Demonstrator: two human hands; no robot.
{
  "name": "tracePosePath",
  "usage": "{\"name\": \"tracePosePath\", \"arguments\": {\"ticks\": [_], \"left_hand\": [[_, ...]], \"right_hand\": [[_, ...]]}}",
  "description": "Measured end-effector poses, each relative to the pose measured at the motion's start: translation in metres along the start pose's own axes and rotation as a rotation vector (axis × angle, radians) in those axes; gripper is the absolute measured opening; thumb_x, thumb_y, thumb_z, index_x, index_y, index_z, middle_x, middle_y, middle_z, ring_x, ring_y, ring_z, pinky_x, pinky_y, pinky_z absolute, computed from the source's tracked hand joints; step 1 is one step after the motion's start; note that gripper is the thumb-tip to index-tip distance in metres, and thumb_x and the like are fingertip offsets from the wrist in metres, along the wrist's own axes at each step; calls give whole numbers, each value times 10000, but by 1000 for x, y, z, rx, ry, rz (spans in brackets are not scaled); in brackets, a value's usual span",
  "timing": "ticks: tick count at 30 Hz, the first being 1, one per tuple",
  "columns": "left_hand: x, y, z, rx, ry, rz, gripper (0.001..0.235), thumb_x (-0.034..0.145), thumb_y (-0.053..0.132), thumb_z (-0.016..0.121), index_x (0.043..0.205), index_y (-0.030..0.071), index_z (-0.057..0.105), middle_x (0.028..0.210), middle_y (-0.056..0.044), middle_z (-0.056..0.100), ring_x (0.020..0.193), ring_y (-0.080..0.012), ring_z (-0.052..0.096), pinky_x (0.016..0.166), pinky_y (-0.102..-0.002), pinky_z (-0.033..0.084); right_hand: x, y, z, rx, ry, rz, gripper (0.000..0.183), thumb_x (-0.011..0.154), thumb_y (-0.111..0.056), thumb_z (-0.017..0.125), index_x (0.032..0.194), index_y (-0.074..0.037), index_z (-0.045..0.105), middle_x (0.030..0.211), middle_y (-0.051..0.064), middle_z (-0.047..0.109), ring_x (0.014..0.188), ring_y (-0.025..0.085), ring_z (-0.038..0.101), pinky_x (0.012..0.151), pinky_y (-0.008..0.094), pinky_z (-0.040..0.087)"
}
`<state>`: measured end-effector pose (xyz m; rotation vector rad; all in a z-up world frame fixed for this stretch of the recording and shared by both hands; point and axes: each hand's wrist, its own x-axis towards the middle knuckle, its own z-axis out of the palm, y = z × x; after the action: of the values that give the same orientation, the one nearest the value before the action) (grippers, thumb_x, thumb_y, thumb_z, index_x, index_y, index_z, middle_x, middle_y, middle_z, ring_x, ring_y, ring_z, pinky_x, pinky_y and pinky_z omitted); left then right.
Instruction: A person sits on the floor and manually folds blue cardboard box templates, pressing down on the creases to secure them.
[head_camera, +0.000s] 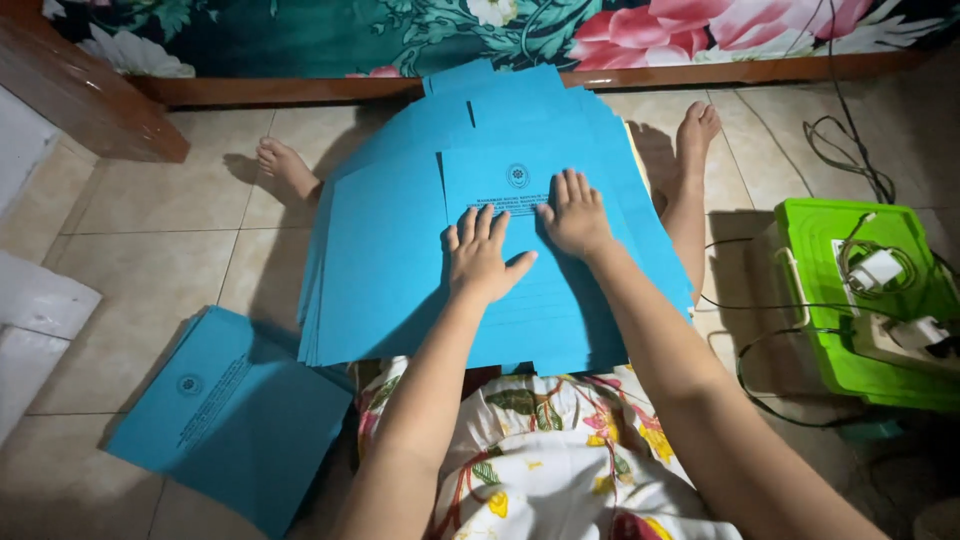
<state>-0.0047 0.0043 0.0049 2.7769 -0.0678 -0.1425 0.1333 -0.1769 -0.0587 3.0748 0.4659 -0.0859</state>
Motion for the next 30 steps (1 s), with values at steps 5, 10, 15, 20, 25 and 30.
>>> {"name": "tracePosePath", "arguments": {"ticks": [5, 10, 15, 20, 25, 30], "left_hand": [[-1, 5, 9, 24, -16, -69, 936, 943, 712, 347, 1638, 102, 207, 1721, -197, 91, 1599, -351, 30, 1257, -580, 34], [34, -1, 23, 59, -5, -133, 947, 974, 665, 371, 1637, 24, 157, 1711, -252, 49, 1596, -384, -1, 1274, -557, 35], [106, -35, 16, 64, 92, -178, 882, 1021, 590, 342, 1630, -19, 153, 1709, -250, 67, 1597, -380, 10, 1282, -528, 29], [100, -39, 15, 55, 99, -147, 855, 1037, 582, 310, 1630, -17, 170, 1715, -232, 79, 1601, -357, 15, 1289, -502, 26], [11, -20, 27, 111, 20, -100, 834, 1026, 567, 316, 1628, 1, 199, 1717, -211, 120, 1602, -345, 44, 1294, -481, 51], [-97, -23, 59, 88, 255, 236, 707, 1035, 379, 451, 1588, -38, 306, 1653, -284, 265, 1538, -441, 211, 1223, -540, 171]], "right_hand": [[-111, -21, -7, 47, 76, -80, 776, 1081, -578, 196, 1641, -44, 249, 1696, 189, 269, 1579, 327, 232, 1230, 463, 247], [-136, -25, -9, 75, 124, -94, 753, 1082, -552, 202, 1635, -45, 266, 1691, 185, 282, 1572, 317, 244, 1227, 461, 231], [-138, -28, -12, 72, 89, -65, 741, 1084, -557, 141, 1639, -78, 251, 1704, 152, 262, 1585, 291, 213, 1237, 449, 186], [-133, -29, -16, 96, 29, -38, 755, 1079, -568, 93, 1653, -93, 216, 1719, 142, 221, 1596, 278, 177, 1243, 459, 154], [-136, -29, -18, 77, 12, -49, 762, 1077, -579, 102, 1655, -93, 205, 1718, 147, 222, 1599, 276, 168, 1243, 454, 148], [-136, -29, -17, 66, 18, -50, 747, 1086, -561, 113, 1656, -88, 207, 1719, 151, 216, 1597, 282, 161, 1241, 450, 133]]}}
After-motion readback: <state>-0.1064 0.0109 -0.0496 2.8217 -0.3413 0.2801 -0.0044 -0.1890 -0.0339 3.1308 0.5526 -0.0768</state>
